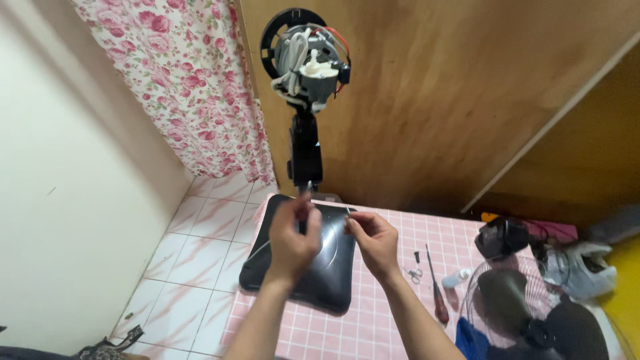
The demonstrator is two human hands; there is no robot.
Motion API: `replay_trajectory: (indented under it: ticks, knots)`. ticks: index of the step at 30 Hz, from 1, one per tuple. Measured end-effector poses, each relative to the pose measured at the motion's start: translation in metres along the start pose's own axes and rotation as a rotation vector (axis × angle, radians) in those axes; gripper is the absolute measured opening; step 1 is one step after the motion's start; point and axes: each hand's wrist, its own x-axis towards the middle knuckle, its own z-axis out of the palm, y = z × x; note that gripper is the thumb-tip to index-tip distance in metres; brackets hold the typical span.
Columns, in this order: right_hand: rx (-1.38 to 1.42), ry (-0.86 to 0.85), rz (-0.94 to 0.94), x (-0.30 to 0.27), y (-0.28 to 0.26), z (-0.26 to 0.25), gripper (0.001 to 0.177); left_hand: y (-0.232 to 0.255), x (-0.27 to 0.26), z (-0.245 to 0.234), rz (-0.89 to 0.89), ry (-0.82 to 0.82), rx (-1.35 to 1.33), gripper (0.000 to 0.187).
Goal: The person assembles a standing fan by attaching the motor housing to the stand and securing it with a screwdriver. They then attach the fan blade cage to the motor assembly.
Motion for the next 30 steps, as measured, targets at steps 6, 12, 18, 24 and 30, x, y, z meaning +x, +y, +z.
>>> replay_trajectory:
  ticks: [6, 12, 18, 24, 30]
  knots:
    - [-0.020, -0.014, -0.087, -0.004, 0.002, 0.049, 0.015, -0.078, 0.015, -0.011, -0.174, 0.044, -0.297, 0.029]
    - [-0.029, 0.082, -0.055, 0.029, 0.018, 0.080, 0.012, -0.121, 0.020, 0.010, -0.348, -0.116, -0.364, 0.033]
    - [-0.025, 0.076, -0.114, 0.044, 0.031, 0.086, 0.011, -0.125, 0.020, 0.024, -0.408, -0.126, -0.308, 0.030]
    - [0.020, 0.077, -0.153, 0.055, 0.036, 0.093, 0.010, -0.126, 0.025, 0.028, -0.345, -0.129, -0.388, 0.031]
    - [0.037, 0.055, -0.101, 0.052, 0.020, 0.100, 0.008, -0.121, 0.032, 0.032, -0.507, -0.137, -0.624, 0.031]
